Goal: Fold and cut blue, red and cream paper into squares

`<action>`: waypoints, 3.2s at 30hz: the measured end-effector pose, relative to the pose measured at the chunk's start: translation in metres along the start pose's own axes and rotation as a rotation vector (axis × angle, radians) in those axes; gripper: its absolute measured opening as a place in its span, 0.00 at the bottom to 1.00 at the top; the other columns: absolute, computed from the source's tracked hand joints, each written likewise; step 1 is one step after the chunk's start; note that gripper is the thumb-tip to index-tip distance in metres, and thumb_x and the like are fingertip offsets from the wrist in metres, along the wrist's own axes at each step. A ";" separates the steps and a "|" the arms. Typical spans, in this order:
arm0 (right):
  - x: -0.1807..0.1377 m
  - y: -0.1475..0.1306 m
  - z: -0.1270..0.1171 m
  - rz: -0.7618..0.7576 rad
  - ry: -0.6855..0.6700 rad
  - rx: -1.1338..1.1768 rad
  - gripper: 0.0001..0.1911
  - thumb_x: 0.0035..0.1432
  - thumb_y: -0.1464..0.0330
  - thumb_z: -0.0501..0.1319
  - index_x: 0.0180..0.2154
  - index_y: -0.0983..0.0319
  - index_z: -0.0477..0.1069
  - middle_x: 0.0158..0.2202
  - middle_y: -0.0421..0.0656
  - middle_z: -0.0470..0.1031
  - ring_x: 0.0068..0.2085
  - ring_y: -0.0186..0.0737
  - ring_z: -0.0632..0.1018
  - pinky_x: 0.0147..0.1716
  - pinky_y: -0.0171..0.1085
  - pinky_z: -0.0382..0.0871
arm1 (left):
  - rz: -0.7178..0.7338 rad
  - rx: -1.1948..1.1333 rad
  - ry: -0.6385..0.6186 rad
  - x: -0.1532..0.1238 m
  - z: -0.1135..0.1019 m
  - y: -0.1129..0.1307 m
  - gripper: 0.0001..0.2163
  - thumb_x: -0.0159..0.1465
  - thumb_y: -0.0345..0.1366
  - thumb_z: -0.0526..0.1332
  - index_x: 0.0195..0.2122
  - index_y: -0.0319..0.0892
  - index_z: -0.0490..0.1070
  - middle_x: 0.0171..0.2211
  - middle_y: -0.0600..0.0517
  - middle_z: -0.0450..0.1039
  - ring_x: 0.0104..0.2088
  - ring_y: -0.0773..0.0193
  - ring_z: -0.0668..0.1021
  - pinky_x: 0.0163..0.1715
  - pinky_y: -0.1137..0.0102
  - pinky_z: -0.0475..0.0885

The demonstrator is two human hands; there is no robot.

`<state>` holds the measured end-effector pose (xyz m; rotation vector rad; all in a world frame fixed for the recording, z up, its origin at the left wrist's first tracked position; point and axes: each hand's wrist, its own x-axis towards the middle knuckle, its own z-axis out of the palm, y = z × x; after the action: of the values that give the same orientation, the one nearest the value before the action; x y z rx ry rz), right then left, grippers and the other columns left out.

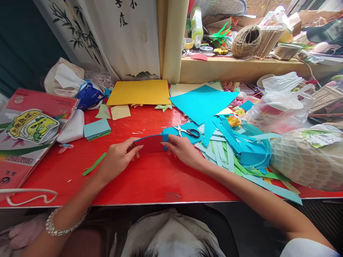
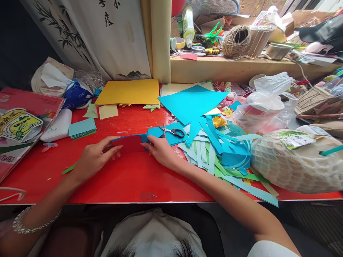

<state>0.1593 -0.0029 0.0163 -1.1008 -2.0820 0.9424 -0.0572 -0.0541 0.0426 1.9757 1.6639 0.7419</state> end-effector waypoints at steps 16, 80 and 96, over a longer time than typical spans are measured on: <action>0.001 0.000 0.003 -0.007 -0.091 -0.177 0.13 0.62 0.66 0.53 0.25 0.60 0.55 0.20 0.35 0.60 0.21 0.30 0.60 0.23 0.32 0.51 | 0.378 0.255 0.105 -0.006 0.006 -0.021 0.18 0.66 0.34 0.49 0.58 0.47 0.62 0.49 0.52 0.73 0.44 0.64 0.77 0.45 0.72 0.69; 0.005 0.011 -0.072 0.259 -0.114 0.335 0.24 0.49 0.68 0.61 0.50 0.59 0.65 0.38 0.43 0.68 0.33 0.34 0.71 0.26 0.32 0.65 | -0.250 -0.874 0.354 0.071 0.019 0.012 0.05 0.48 0.36 0.68 0.23 0.41 0.74 0.25 0.54 0.77 0.27 0.65 0.78 0.33 0.70 0.75; -0.001 -0.006 -0.050 0.336 -0.276 0.544 0.24 0.49 0.56 0.63 0.46 0.61 0.71 0.32 0.42 0.71 0.29 0.31 0.70 0.25 0.30 0.58 | -0.206 -0.848 0.300 0.057 0.025 0.026 0.06 0.50 0.36 0.68 0.23 0.38 0.75 0.20 0.51 0.76 0.21 0.62 0.78 0.22 0.71 0.74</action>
<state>0.1953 0.0087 0.0499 -1.0775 -1.6934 1.7844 -0.0145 -0.0024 0.0471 1.1218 1.3291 1.4171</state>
